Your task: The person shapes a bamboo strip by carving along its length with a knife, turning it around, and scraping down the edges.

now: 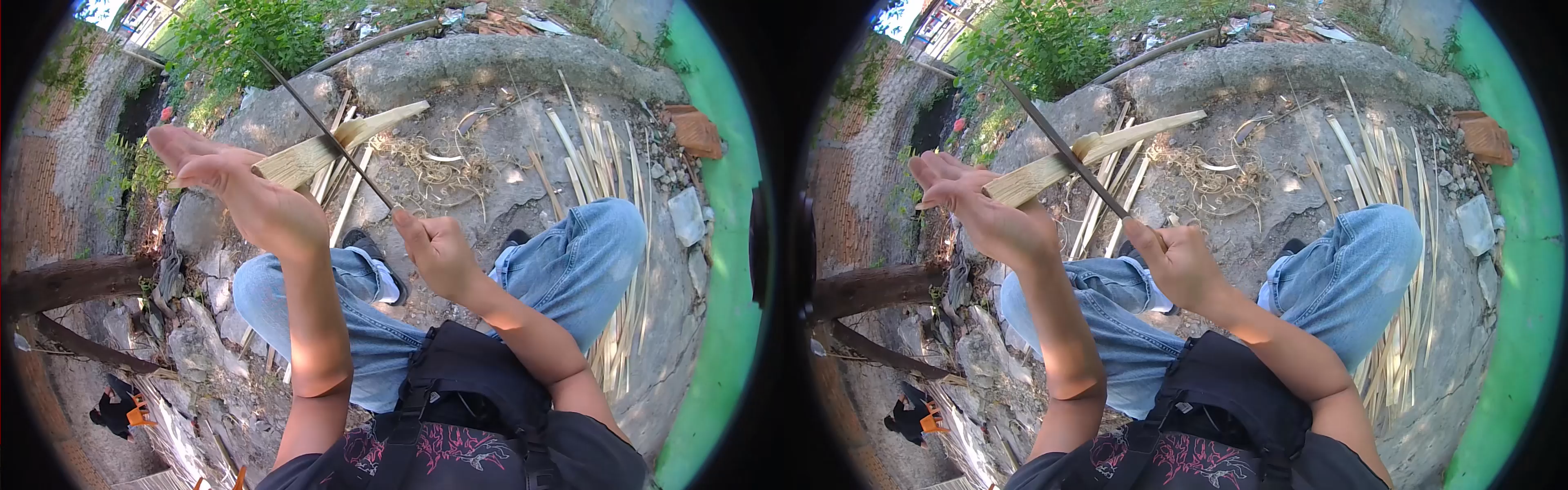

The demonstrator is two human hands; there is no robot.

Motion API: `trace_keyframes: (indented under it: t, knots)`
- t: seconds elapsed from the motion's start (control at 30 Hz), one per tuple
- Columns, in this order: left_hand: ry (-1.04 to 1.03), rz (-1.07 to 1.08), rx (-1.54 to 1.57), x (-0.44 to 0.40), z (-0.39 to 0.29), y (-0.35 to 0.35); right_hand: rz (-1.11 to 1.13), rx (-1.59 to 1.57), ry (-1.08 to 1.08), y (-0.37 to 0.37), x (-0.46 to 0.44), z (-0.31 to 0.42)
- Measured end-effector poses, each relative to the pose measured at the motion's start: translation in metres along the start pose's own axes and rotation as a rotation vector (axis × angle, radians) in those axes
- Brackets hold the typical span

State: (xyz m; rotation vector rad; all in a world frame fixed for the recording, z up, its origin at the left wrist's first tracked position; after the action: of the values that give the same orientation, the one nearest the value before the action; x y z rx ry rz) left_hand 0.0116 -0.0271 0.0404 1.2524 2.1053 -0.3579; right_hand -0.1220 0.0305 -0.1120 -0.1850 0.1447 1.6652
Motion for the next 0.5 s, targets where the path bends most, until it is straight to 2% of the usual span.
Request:
trace_keyframes:
  t: [0.07, 0.1, 0.17, 0.27, 0.37, 0.4, 0.5]
  knots:
    - [0.143, -0.007, 0.089, -0.002, 0.013, 0.008, -0.024, -0.076, -0.063, -0.013, 0.01, 0.008]
    - [0.135, -0.019, 0.085, 0.003, 0.007, 0.001, -0.011, -0.056, -0.056, -0.001, 0.017, 0.029]
    - [-0.009, -0.023, 0.004, 0.005, 0.004, -0.004, 0.018, -0.133, 0.049, -0.007, 0.016, 0.037]
    - [0.005, 0.004, 0.117, 0.005, 0.01, 0.003, 0.015, -0.066, -0.069, 0.006, 0.007, -0.018]
    - [0.158, -0.086, 0.281, -0.004, 0.015, 0.01, 0.01, -0.029, -0.121, -0.005, 0.009, 0.015]
    - [0.09, -0.079, 0.281, -0.009, 0.01, 0.004, 0.02, -0.011, 0.031, -0.007, 0.011, 0.03]
    - [-0.032, -0.026, 0.158, 0.008, 0.007, 0.001, 0.014, -0.043, 0.051, -0.004, 0.009, 0.027]
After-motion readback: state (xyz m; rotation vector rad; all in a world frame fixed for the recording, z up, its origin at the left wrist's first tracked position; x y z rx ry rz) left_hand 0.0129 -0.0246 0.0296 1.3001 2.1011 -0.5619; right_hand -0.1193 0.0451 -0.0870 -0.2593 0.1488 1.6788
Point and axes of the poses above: each hand's wrist, its own x-axis away from the middle knuckle, its own y-axis out of the back of the hand, z = x × y, the point moved 5 cm from there along -x, towards the middle knuckle, and after that the axes turned 13 degrees about y, right-handed, at the moved point
